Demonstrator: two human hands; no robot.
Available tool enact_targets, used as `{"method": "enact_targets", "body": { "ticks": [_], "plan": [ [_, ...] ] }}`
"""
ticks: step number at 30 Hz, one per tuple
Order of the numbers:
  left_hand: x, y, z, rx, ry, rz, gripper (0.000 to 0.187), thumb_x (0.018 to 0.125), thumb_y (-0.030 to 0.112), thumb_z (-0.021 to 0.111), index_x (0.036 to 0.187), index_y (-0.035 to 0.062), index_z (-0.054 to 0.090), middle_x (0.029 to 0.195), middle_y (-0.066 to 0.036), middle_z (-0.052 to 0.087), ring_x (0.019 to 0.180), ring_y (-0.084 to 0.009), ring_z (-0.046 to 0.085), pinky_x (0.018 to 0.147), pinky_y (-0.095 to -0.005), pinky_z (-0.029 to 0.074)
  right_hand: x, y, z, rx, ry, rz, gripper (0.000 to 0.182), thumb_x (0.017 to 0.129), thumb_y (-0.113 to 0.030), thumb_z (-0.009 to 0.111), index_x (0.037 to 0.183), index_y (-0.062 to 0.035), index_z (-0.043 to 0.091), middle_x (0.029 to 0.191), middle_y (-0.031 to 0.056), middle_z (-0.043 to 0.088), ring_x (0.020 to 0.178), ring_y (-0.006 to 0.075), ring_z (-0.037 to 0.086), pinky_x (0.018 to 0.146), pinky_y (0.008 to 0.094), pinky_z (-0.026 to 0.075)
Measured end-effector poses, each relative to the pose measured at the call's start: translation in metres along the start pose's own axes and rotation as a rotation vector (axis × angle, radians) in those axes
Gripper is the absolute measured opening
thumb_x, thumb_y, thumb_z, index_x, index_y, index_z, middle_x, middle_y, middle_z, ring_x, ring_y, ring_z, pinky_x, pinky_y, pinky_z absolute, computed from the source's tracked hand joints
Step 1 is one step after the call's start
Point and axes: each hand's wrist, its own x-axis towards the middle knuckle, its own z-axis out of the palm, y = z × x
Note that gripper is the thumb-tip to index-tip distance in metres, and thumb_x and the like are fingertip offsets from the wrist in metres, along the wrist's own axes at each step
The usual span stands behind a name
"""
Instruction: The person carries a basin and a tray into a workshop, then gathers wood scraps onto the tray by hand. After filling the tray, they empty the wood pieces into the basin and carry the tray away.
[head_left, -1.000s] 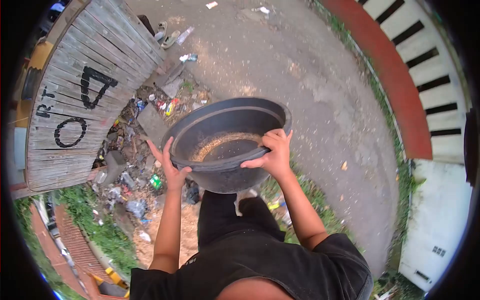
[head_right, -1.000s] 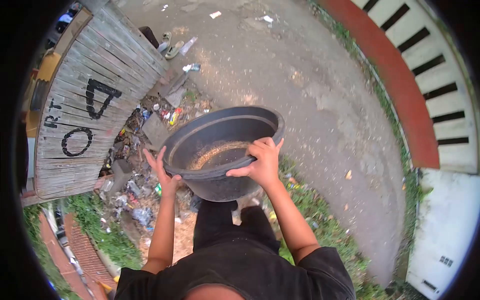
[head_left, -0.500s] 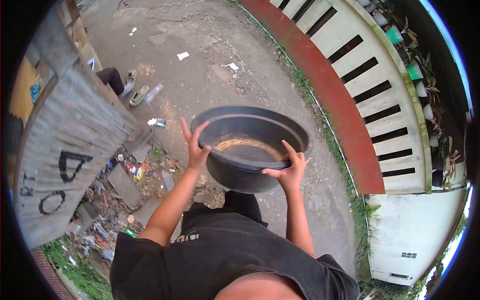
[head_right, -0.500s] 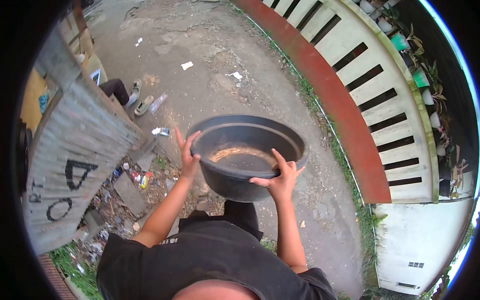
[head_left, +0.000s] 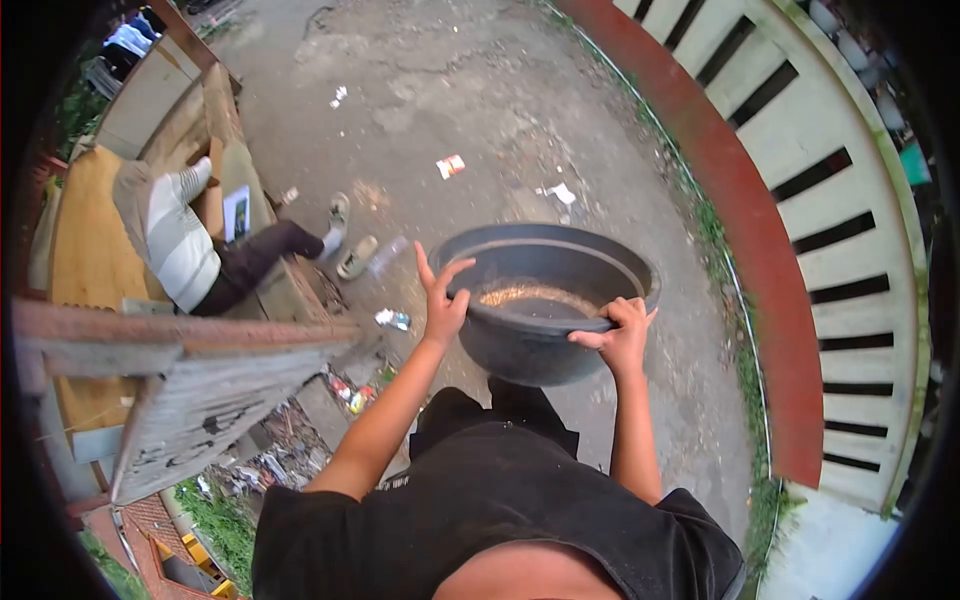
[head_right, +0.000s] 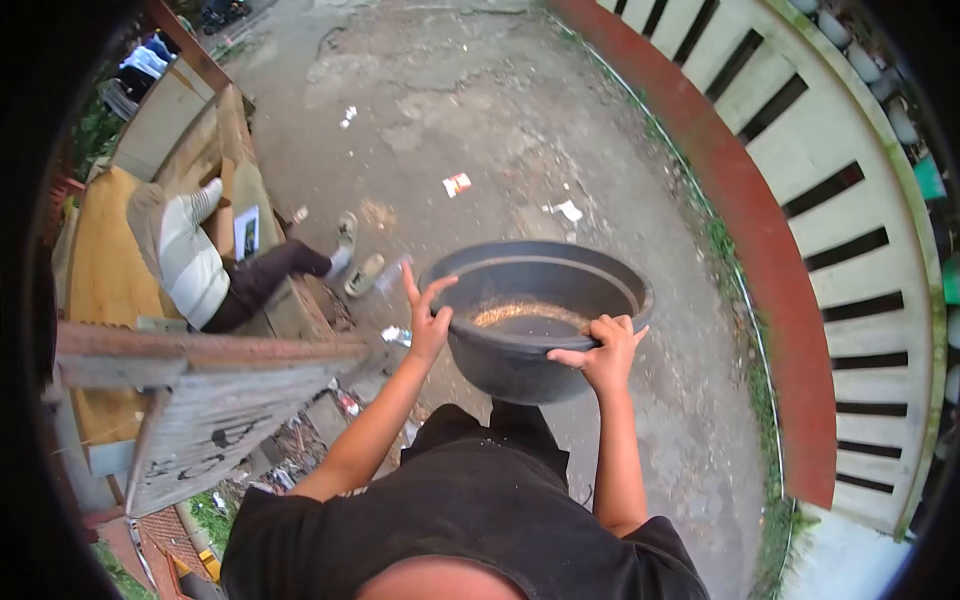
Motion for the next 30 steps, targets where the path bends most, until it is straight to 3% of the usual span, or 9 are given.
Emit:
{"method": "enact_targets", "body": {
  "ticks": [2,6,11,14,15,16,21,24,30],
  "plan": [
    [0.047,0.003,-0.017,0.074,0.048,-0.014,0.054,0.082,-0.003,0.061,0.127,0.0217,0.077,0.179,-0.025,-0.008,0.167,-0.0393,-0.001,0.130,-0.0445,0.019,0.065,-0.015,0.013,0.014,-0.088,-0.031,0.071,0.042,-0.071,0.091,0.067,-0.0106,0.064,0.072,-0.0033,0.055,0.092,0.0265,0.056,0.112,0.0871,0.018],
    [0.139,0.001,-0.040,0.118,0.202,-0.106,0.052,0.086,0.000,0.065,0.131,0.0241,0.076,0.178,-0.026,-0.009,0.167,-0.0390,-0.004,0.131,-0.0474,0.013,0.197,-0.046,0.054,0.116,-0.171,-0.154,0.072,0.041,-0.066,0.094,0.069,-0.0078,0.062,0.074,-0.0013,0.055,0.094,0.0271,0.055,0.115,0.0746,0.023],
    [0.269,-0.053,-0.057,0.084,0.359,-0.175,0.057,0.086,0.001,0.066,0.137,0.0255,0.073,0.178,-0.027,-0.011,0.166,-0.0410,-0.005,0.131,-0.0484,0.013,0.368,-0.064,0.144,0.072,-0.238,-0.311,0.073,0.041,-0.068,0.093,0.069,-0.0081,0.062,0.074,-0.0011,0.055,0.093,0.0270,0.055,0.113,0.0712,0.027],
    [0.364,-0.094,-0.075,0.142,0.373,-0.211,0.059,0.084,0.000,0.065,0.136,0.0267,0.073,0.178,-0.027,-0.011,0.166,-0.0441,-0.005,0.131,-0.0499,0.012,0.473,-0.079,0.198,0.089,-0.309,-0.356,0.074,0.040,-0.069,0.093,0.070,-0.0084,0.062,0.074,-0.0010,0.054,0.093,0.0270,0.055,0.113,0.0737,0.026],
    [0.405,-0.101,-0.086,0.148,0.406,-0.211,0.059,0.084,0.000,0.065,0.136,0.0267,0.073,0.178,-0.027,-0.011,0.166,-0.0441,-0.005,0.131,-0.0499,0.012,0.508,-0.086,0.210,0.100,-0.320,-0.397,0.072,0.040,-0.067,0.094,0.070,-0.0090,0.063,0.074,-0.0014,0.054,0.094,0.0280,0.057,0.109,0.0851,0.023],
    [0.446,-0.106,-0.096,0.153,0.401,-0.194,0.059,0.084,0.000,0.065,0.135,0.0266,0.073,0.178,-0.028,-0.011,0.165,-0.0453,-0.007,0.131,-0.0517,0.010,0.541,-0.100,0.220,0.064,-0.338,-0.398,0.075,0.039,-0.069,0.092,0.072,-0.0087,0.064,0.075,-0.0006,0.054,0.094,0.0280,0.058,0.108,0.0854,0.024],
    [0.609,-0.111,-0.125,0.188,0.371,-0.173,0.058,0.084,-0.001,0.063,0.134,0.0268,0.074,0.178,-0.026,-0.013,0.163,-0.0496,-0.012,0.131,-0.0566,0.007,0.699,-0.137,0.272,0.189,-0.262,-0.382,0.076,0.038,-0.071,0.091,0.073,-0.0094,0.065,0.077,-0.0004,0.055,0.095,0.0283,0.057,0.113,0.0790,0.024],
    [0.714,-0.117,-0.133,0.146,0.361,-0.169,0.056,0.085,-0.001,0.062,0.132,0.0274,0.075,0.178,-0.025,-0.015,0.163,-0.0508,-0.010,0.130,-0.0581,0.007,0.798,-0.166,0.302,0.161,-0.208,-0.427,0.076,0.039,-0.070,0.091,0.072,-0.0083,0.060,0.078,0.0010,0.059,0.097,0.0279,0.056,0.105,0.0539,0.037],
    [0.941,-0.175,-0.150,0.248,0.409,-0.046,0.052,0.085,-0.006,0.062,0.126,0.0213,0.078,0.179,-0.022,-0.011,0.167,-0.0366,-0.003,0.130,-0.0441,0.017,1.000,-0.169,0.410,0.220,-0.164,-0.399,0.076,0.038,-0.067,0.093,0.072,-0.0089,0.058,0.081,0.0024,0.062,0.108,0.0310,0.062,0.101,0.0513,0.039]
  ]
}}
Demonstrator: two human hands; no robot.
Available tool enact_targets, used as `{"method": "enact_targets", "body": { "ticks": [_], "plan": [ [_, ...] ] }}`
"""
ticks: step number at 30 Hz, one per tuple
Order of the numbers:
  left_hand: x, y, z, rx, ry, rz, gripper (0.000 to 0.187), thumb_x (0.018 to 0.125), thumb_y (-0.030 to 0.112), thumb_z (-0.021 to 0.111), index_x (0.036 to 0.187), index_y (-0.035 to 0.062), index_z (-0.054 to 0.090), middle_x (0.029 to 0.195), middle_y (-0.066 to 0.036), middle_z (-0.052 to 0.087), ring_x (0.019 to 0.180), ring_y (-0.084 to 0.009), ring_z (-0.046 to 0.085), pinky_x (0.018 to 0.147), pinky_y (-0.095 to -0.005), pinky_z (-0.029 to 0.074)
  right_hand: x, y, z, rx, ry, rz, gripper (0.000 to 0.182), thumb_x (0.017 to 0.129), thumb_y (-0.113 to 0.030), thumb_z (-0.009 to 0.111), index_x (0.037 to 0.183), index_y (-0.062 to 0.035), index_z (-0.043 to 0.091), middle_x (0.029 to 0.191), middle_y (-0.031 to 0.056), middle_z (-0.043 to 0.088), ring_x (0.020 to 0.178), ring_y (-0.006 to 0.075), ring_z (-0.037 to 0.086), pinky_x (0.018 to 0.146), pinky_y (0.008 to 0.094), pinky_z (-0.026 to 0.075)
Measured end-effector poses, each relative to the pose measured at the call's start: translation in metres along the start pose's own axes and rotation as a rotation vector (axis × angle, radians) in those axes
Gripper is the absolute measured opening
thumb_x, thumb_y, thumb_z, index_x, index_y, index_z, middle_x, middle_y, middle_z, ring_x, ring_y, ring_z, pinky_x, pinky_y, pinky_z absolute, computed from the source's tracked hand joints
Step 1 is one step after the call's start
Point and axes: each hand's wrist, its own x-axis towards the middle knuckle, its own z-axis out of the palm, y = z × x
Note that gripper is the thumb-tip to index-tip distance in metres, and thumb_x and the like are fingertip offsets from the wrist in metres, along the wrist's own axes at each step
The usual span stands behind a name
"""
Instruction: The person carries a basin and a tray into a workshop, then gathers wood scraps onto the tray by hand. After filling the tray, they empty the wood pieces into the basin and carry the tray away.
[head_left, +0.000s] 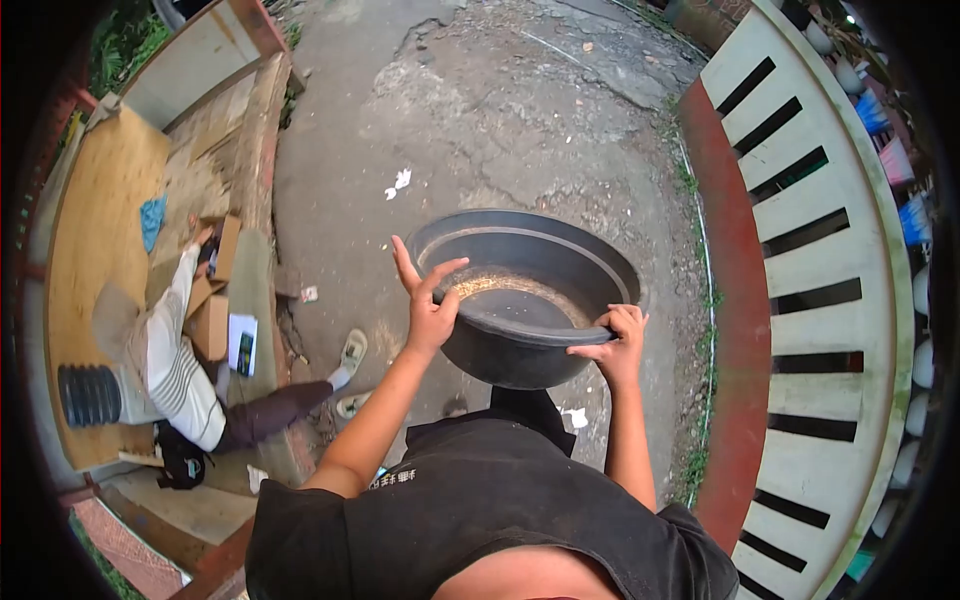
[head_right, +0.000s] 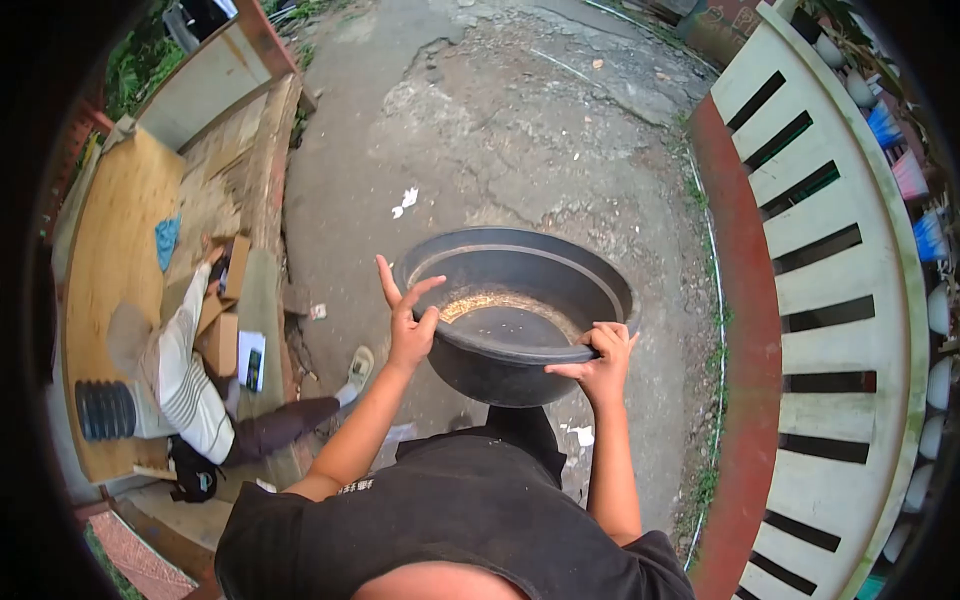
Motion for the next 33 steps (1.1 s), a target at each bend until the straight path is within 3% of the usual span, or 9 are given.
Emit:
{"method": "enact_targets", "body": {
  "ticks": [2,4,6,12,17,20,24,25,33],
  "plan": [
    [0.068,-0.004,0.031,-0.007,0.019,0.013,0.050,0.085,-0.007,0.061,0.123,0.0205,0.079,0.179,-0.022,-0.012,0.168,-0.0357,-0.003,0.129,-0.0424,0.018,0.067,0.039,0.020,-0.013,0.016,-0.004,0.074,0.039,-0.066,0.094,0.072,-0.0093,0.059,0.080,0.0026,0.063,0.112,0.0324,0.063,0.101,0.0509,0.040],
    [0.147,-0.003,0.056,-0.001,0.067,0.035,0.048,0.086,-0.005,0.061,0.120,0.0220,0.080,0.179,-0.024,-0.011,0.166,-0.0409,-0.006,0.131,-0.0482,0.009,0.144,0.059,0.039,0.064,0.018,0.060,0.071,0.038,-0.060,0.097,0.076,-0.0100,0.063,0.085,0.0006,0.067,0.115,0.0326,0.062,0.110,0.0629,0.035],
    [0.220,0.002,0.076,0.030,0.095,0.047,0.046,0.086,-0.005,0.060,0.117,0.0224,0.080,0.179,-0.024,-0.011,0.166,-0.0434,-0.008,0.132,-0.0511,0.005,0.217,0.078,0.050,0.065,0.039,0.027,0.071,0.038,-0.059,0.098,0.076,-0.0098,0.063,0.087,0.0021,0.067,0.117,0.0334,0.062,0.105,0.0547,0.039],
    [0.415,-0.020,0.129,0.005,0.162,0.073,0.039,0.087,-0.007,0.060,0.111,0.0163,0.081,0.180,-0.020,-0.012,0.167,-0.0307,0.007,0.125,-0.0374,0.027,0.430,0.136,0.101,0.166,0.005,-0.047,0.070,0.041,-0.056,0.098,0.078,-0.0087,0.063,0.093,0.0038,0.068,0.118,0.0361,0.061,0.105,0.0513,0.043],
    [0.587,-0.094,0.174,-0.063,0.170,0.016,0.039,0.087,-0.007,0.060,0.110,0.0158,0.080,0.180,-0.020,-0.011,0.164,-0.0294,0.010,0.122,-0.0367,0.028,0.604,0.175,0.179,0.188,-0.045,0.011,0.067,0.045,-0.053,0.099,0.083,-0.0078,0.068,0.143,0.0148,0.064,0.138,0.0422,0.050,0.114,0.0563,0.040],
    [0.726,-0.172,0.199,-0.095,0.139,-0.056,0.039,0.087,-0.007,0.059,0.110,0.0155,0.080,0.180,-0.019,-0.011,0.162,-0.0287,0.011,0.121,-0.0364,0.028,0.755,0.199,0.259,0.163,0.024,-0.103,0.066,0.045,-0.053,0.099,0.082,-0.0075,0.069,0.152,0.0181,0.058,0.143,0.0463,0.047,0.117,0.0574,0.038],
    [0.882,-0.233,0.219,-0.114,0.115,-0.161,0.038,0.087,-0.007,0.059,0.110,0.0151,0.080,0.180,-0.019,-0.010,0.159,-0.0277,0.013,0.119,-0.0358,0.029,0.919,0.205,0.317,0.240,0.057,-0.034,0.089,0.041,-0.063,0.099,0.110,-0.0113,0.074,0.168,0.0285,0.035,0.154,0.0529,0.033,0.124,0.0612,0.031],
    [0.918,-0.243,0.224,-0.116,0.107,-0.173,0.038,0.087,-0.007,0.059,0.110,0.0150,0.080,0.180,-0.019,-0.010,0.159,-0.0274,0.014,0.118,-0.0357,0.029,0.955,0.213,0.327,0.229,0.025,-0.065,0.112,0.042,-0.069,0.097,0.134,-0.0126,0.067,0.170,0.0315,0.028,0.156,0.0539,0.029,0.126,0.0629,0.028],
    [1.226,-0.320,0.271,-0.141,0.061,-0.161,0.038,0.088,-0.008,0.058,0.110,0.0143,0.079,0.181,-0.018,-0.008,0.154,-0.0254,0.018,0.114,-0.0347,0.030,1.253,0.259,0.442,0.046,-0.004,-0.177,0.141,0.043,-0.072,0.094,0.160,-0.0100,0.046,0.171,0.0252,0.032,0.157,0.0515,0.028,0.127,0.0636,0.025]
  ]
}}
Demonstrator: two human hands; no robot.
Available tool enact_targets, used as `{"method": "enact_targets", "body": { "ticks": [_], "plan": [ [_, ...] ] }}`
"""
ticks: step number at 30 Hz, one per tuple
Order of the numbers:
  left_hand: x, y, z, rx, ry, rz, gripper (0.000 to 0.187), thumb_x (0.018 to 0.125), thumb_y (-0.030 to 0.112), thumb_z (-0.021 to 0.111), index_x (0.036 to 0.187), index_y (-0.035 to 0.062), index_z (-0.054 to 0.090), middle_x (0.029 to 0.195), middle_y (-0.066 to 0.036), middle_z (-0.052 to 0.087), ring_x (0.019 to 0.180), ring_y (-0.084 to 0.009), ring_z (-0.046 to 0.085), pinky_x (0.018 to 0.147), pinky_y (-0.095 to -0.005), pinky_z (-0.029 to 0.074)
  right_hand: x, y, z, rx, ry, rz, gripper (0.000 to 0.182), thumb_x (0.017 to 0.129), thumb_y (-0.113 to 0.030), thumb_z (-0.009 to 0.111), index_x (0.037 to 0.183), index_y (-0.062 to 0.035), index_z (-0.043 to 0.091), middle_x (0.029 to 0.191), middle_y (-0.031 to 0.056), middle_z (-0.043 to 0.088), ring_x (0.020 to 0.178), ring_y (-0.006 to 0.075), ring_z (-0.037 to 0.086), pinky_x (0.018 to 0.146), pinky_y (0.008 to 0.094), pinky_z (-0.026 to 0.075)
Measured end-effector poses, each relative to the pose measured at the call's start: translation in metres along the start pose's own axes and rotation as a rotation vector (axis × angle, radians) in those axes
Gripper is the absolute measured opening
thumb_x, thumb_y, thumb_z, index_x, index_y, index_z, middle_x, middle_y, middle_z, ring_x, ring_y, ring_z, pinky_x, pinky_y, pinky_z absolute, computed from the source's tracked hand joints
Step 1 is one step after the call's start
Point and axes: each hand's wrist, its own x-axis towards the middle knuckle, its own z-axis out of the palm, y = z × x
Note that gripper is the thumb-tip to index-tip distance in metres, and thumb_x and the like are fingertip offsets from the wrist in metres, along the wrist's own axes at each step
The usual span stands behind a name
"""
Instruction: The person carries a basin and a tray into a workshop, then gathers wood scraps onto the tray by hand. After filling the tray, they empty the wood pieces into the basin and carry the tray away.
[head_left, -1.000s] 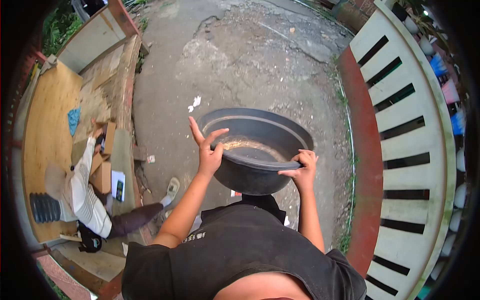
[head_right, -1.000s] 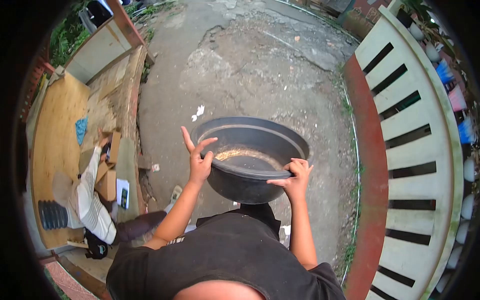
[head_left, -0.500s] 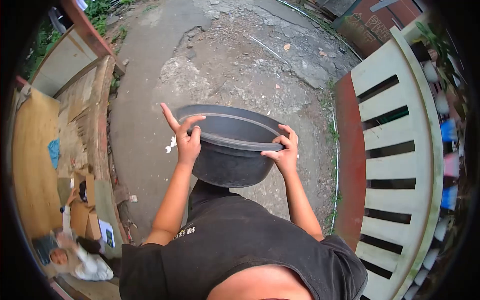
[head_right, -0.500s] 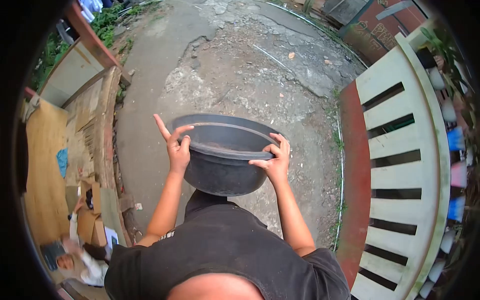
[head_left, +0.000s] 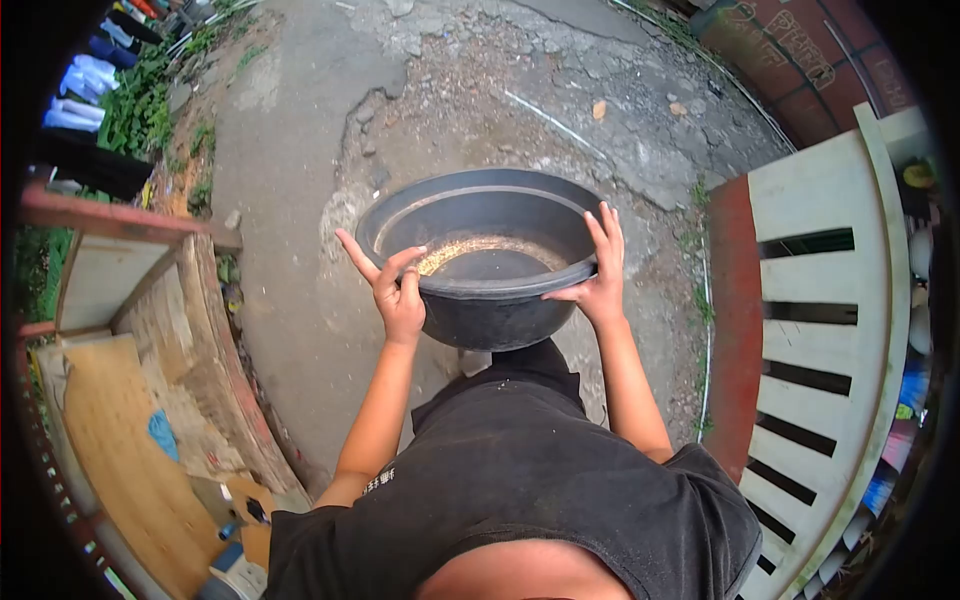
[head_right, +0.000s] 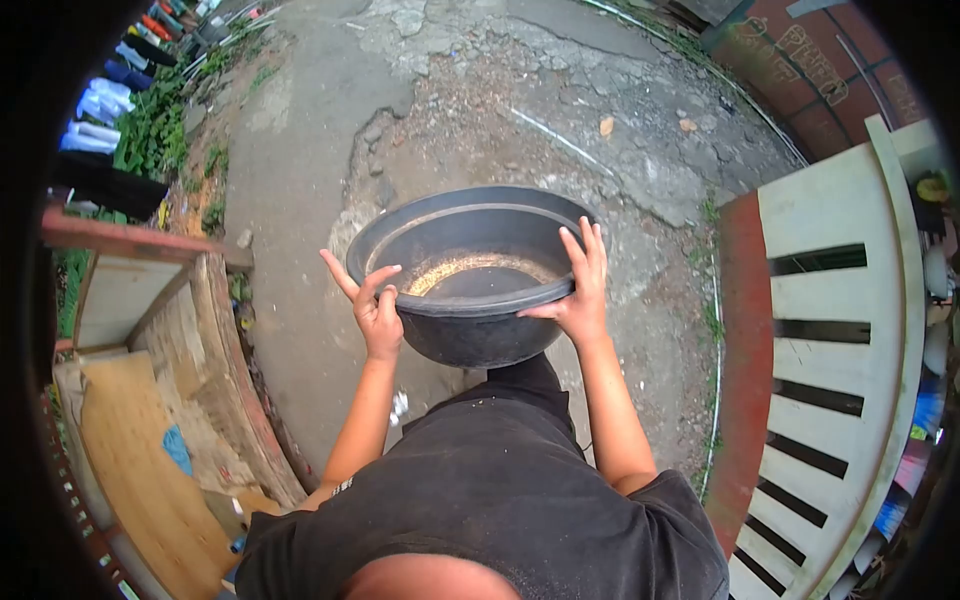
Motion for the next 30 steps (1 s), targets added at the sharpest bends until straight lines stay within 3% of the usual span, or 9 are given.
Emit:
{"method": "enact_targets", "body": {
  "ticks": [3,15,17,21,26,30],
  "plan": [
    [0.130,-0.024,0.029,-0.002,0.012,0.019,0.037,0.088,-0.008,0.058,0.109,0.0140,0.079,0.181,-0.018,-0.008,0.152,-0.0247,0.019,0.112,-0.0343,0.031,0.115,0.053,0.059,0.114,0.108,0.070,0.149,0.042,-0.071,0.094,0.165,-0.0079,0.038,0.171,0.0250,0.032,0.158,0.0502,0.027,0.128,0.0621,0.025],
    [0.622,-0.058,0.117,-0.005,0.179,-0.005,0.036,0.088,-0.008,0.057,0.109,0.0129,0.078,0.181,-0.017,-0.006,0.144,-0.0217,0.026,0.106,-0.0327,0.032,0.619,0.208,0.237,0.201,0.039,0.000,0.166,0.044,-0.072,0.090,0.171,-0.0020,0.011,0.173,0.0261,0.026,0.159,0.0489,0.024,0.130,0.0582,0.022],
    [0.704,-0.077,0.130,-0.015,0.206,-0.017,0.036,0.088,-0.008,0.057,0.109,0.0127,0.078,0.181,-0.017,-0.005,0.143,-0.0212,0.027,0.105,-0.0324,0.033,0.700,0.241,0.278,0.181,0.039,-0.062,0.170,0.045,-0.079,0.087,0.171,-0.0018,0.003,0.173,0.0273,0.028,0.156,0.0460,0.032,0.127,0.0551,0.028],
    [0.878,-0.135,0.153,-0.036,0.247,-0.041,0.036,0.088,-0.008,0.056,0.109,0.0123,0.078,0.181,-0.017,-0.005,0.140,-0.0202,0.029,0.103,-0.0319,0.033,0.859,0.299,0.375,0.177,0.009,-0.109,0.173,0.043,-0.077,0.089,0.171,-0.0026,0.001,0.173,0.0274,0.027,0.157,0.0472,0.031,0.128,0.0560,0.026],
    [1.119,-0.188,0.178,-0.055,0.245,-0.078,0.035,0.088,-0.008,0.056,0.108,0.0118,0.077,0.181,-0.016,-0.004,0.137,-0.0189,0.031,0.100,-0.0313,0.034,1.066,0.361,0.483,0.208,0.001,0.019,0.178,0.042,-0.075,0.090,0.170,-0.0058,-0.012,0.167,0.0262,0.041,0.157,0.0481,0.032,0.128,0.0554,0.027],
    [1.321,-0.188,0.198,-0.046,0.181,-0.058,0.035,0.088,-0.008,0.056,0.108,0.0114,0.077,0.181,-0.016,-0.003,0.135,-0.0179,0.033,0.098,-0.0307,0.034,1.239,0.398,0.525,0.233,0.071,0.050,0.177,0.043,-0.074,0.090,0.170,-0.0051,-0.011,0.166,0.0259,0.042,0.157,0.0478,0.032,0.128,0.0556,0.027]
  ]
}}
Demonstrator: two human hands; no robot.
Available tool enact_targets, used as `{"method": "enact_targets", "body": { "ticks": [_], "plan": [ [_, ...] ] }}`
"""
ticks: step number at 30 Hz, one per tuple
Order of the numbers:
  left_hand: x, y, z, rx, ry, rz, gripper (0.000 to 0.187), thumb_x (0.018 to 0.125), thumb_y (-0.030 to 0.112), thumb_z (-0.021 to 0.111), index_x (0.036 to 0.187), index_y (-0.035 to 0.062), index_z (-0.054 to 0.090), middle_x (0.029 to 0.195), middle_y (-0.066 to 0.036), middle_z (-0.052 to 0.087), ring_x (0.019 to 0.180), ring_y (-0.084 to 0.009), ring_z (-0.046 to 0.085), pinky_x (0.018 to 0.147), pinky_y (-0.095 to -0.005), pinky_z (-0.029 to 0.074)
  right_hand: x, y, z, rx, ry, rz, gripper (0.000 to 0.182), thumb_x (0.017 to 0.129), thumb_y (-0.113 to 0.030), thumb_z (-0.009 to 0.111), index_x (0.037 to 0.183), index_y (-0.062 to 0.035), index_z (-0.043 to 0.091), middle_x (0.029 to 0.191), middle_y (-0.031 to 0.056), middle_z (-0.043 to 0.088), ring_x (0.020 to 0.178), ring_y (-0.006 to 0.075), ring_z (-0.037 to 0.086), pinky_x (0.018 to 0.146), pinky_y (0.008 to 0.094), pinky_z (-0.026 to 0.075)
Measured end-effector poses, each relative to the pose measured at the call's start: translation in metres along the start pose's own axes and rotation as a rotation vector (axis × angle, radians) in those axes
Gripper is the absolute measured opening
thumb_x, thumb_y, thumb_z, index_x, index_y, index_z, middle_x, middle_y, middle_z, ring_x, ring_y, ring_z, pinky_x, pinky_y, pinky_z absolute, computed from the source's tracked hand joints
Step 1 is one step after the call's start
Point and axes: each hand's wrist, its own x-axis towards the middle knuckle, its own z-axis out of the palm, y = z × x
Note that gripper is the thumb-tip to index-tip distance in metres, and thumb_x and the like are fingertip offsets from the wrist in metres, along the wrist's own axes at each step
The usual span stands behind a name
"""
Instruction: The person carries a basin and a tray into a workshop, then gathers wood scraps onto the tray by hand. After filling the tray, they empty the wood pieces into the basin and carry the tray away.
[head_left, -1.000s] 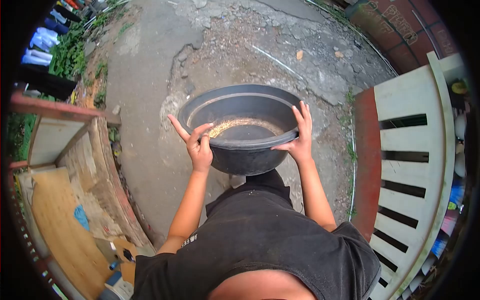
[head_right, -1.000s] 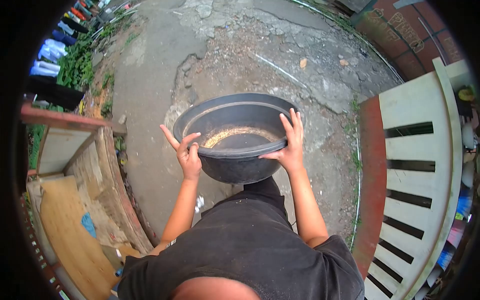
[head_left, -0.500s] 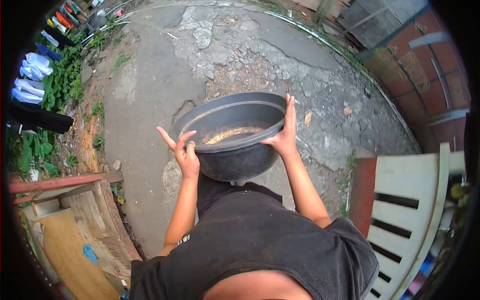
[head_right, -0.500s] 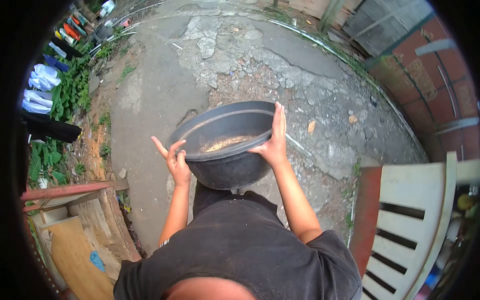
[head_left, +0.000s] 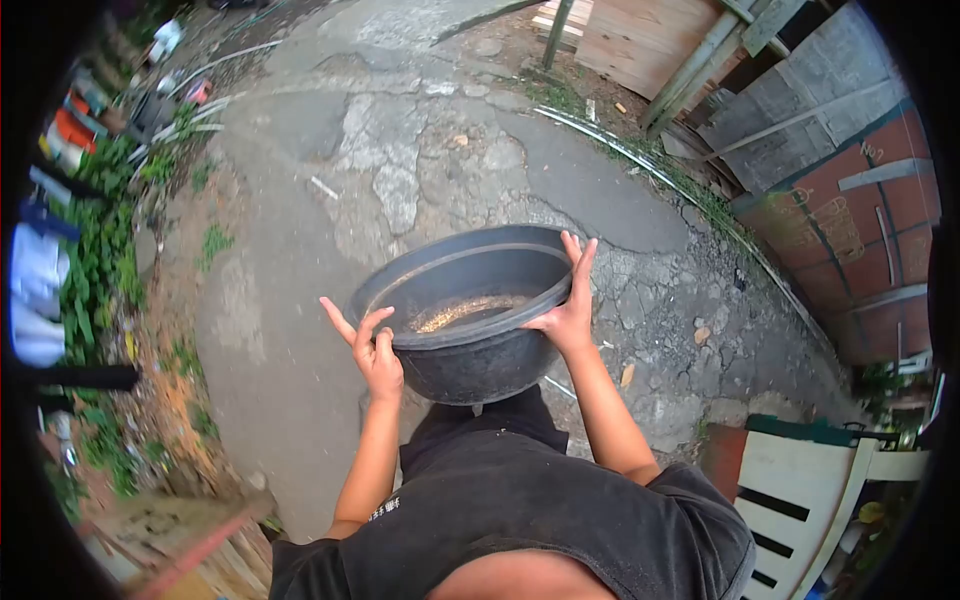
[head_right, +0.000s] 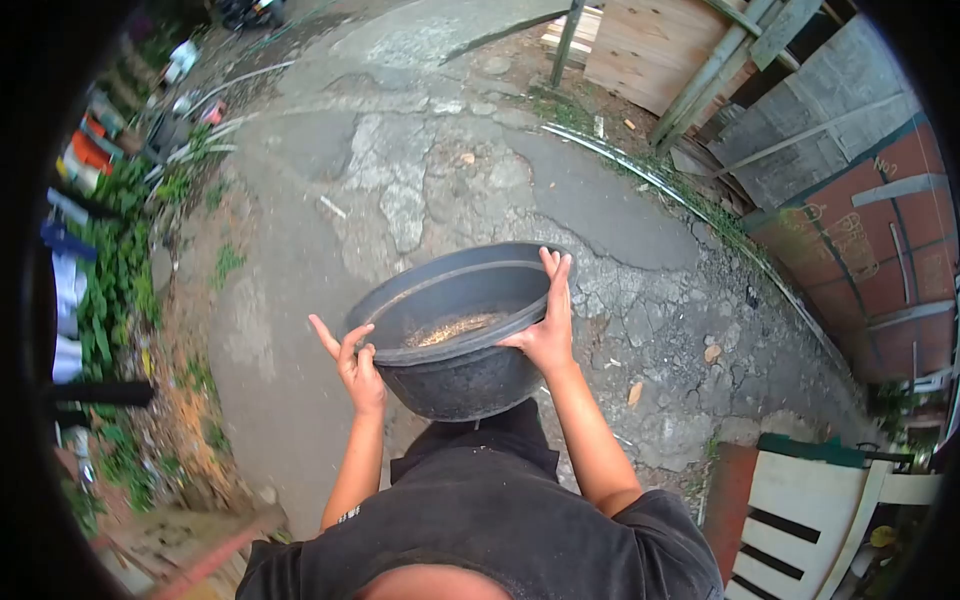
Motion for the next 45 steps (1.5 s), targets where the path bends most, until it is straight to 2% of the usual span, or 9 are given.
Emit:
{"method": "enact_targets", "body": {
  "ticks": [6,12,17,27,32,35,37,38,45],
  "plan": [
    [0.289,-0.002,0.104,-0.010,-0.100,0.080,0.035,0.088,-0.009,0.055,0.108,0.0109,0.076,0.181,-0.016,-0.002,0.131,-0.0164,0.036,0.095,-0.0300,0.035,0.241,0.072,0.070,-0.086,0.125,0.010,0.176,0.043,-0.074,0.092,0.170,-0.0034,-0.009,0.165,0.0270,0.043,0.156,0.0480,0.033,0.128,0.0557,0.027],
    [0.545,0.025,0.211,0.013,-0.155,0.125,0.034,0.089,-0.009,0.055,0.108,0.0103,0.076,0.182,-0.015,-0.001,0.127,-0.0149,0.040,0.092,-0.0292,0.036,0.466,0.155,0.133,-0.096,0.248,0.055,0.177,0.042,-0.073,0.092,0.170,-0.0032,-0.008,0.171,0.0283,0.030,0.158,0.0477,0.030,0.128,0.0557,0.026],
    [0.731,0.059,0.286,-0.010,-0.178,0.151,0.034,0.089,-0.009,0.054,0.107,0.0098,0.076,0.182,-0.015,0.000,0.124,-0.0137,0.042,0.089,-0.0285,0.037,0.656,0.208,0.172,-0.097,0.145,0.035,0.177,0.041,-0.072,0.093,0.171,-0.0047,-0.007,0.174,0.0281,0.023,0.159,0.0468,0.027,0.129,0.0549,0.026],
    [1.127,-0.005,0.461,-0.087,-0.263,0.148,0.033,0.089,-0.009,0.053,0.107,0.0089,0.075,0.182,-0.014,0.001,0.118,-0.0112,0.047,0.084,-0.0272,0.038,1.009,0.376,0.313,-0.127,0.213,0.114,0.181,0.037,-0.055,0.103,0.171,-0.0073,-0.009,0.172,0.0297,0.026,0.158,0.0462,0.031,0.127,0.0532,0.031],
    [1.329,0.001,0.560,-0.106,-0.389,0.135,0.033,0.089,-0.009,0.053,0.107,0.0084,0.074,0.182,-0.014,0.002,0.115,-0.0099,0.050,0.081,-0.0266,0.039,1.179,0.435,0.346,-0.160,0.261,0.239,0.178,0.037,-0.041,0.106,0.171,-0.0051,-0.007,0.172,0.0286,0.027,0.157,0.0468,0.031,0.127,0.0523,0.032],
    [1.441,0.011,0.635,-0.102,-0.472,0.155,0.033,0.089,-0.009,0.053,0.107,0.0081,0.074,0.182,-0.013,0.003,0.113,-0.0092,0.051,0.079,-0.0262,0.039,1.273,0.469,0.356,-0.165,0.318,0.297,0.176,0.039,-0.040,0.107,0.171,-0.0046,-0.005,0.172,0.0282,0.028,0.157,0.0468,0.032,0.127,0.0524,0.031],
    [1.511,0.009,0.695,-0.110,-0.525,0.176,0.032,0.089,-0.009,0.053,0.106,0.0079,0.074,0.182,-0.013,0.003,0.111,-0.0087,0.052,0.078,-0.0259,0.040,1.335,0.510,0.360,-0.209,0.349,0.304,0.180,0.041,-0.051,0.105,0.171,-0.0061,-0.011,0.171,0.0293,0.029,0.158,0.0465,0.030,0.127,0.0526,0.031],
    [1.545,0.006,0.728,-0.114,-0.546,0.183,0.032,0.089,-0.009,0.053,0.106,0.0078,0.074,0.182,-0.013,0.003,0.111,-0.0084,0.053,0.078,-0.0258,0.040,1.365,0.529,0.362,-0.202,0.393,0.309,0.174,0.042,-0.039,0.107,0.171,-0.0045,-0.005,0.171,0.0282,0.030,0.156,0.0469,0.034,0.127,0.0524,0.031],
    [1.743,-0.021,0.985,-0.106,-0.632,0.239,0.032,0.089,-0.010,0.052,0.106,0.0072,0.073,0.182,-0.013,0.004,0.106,-0.0067,0.057,0.074,-0.0249,0.041,1.558,0.725,0.355,-0.225,0.528,0.395,0.173,0.043,-0.037,0.107,0.171,-0.0032,-0.004,0.172,0.0280,0.027,0.158,0.0462,0.029,0.128,0.0536,0.027]
  ]
}}
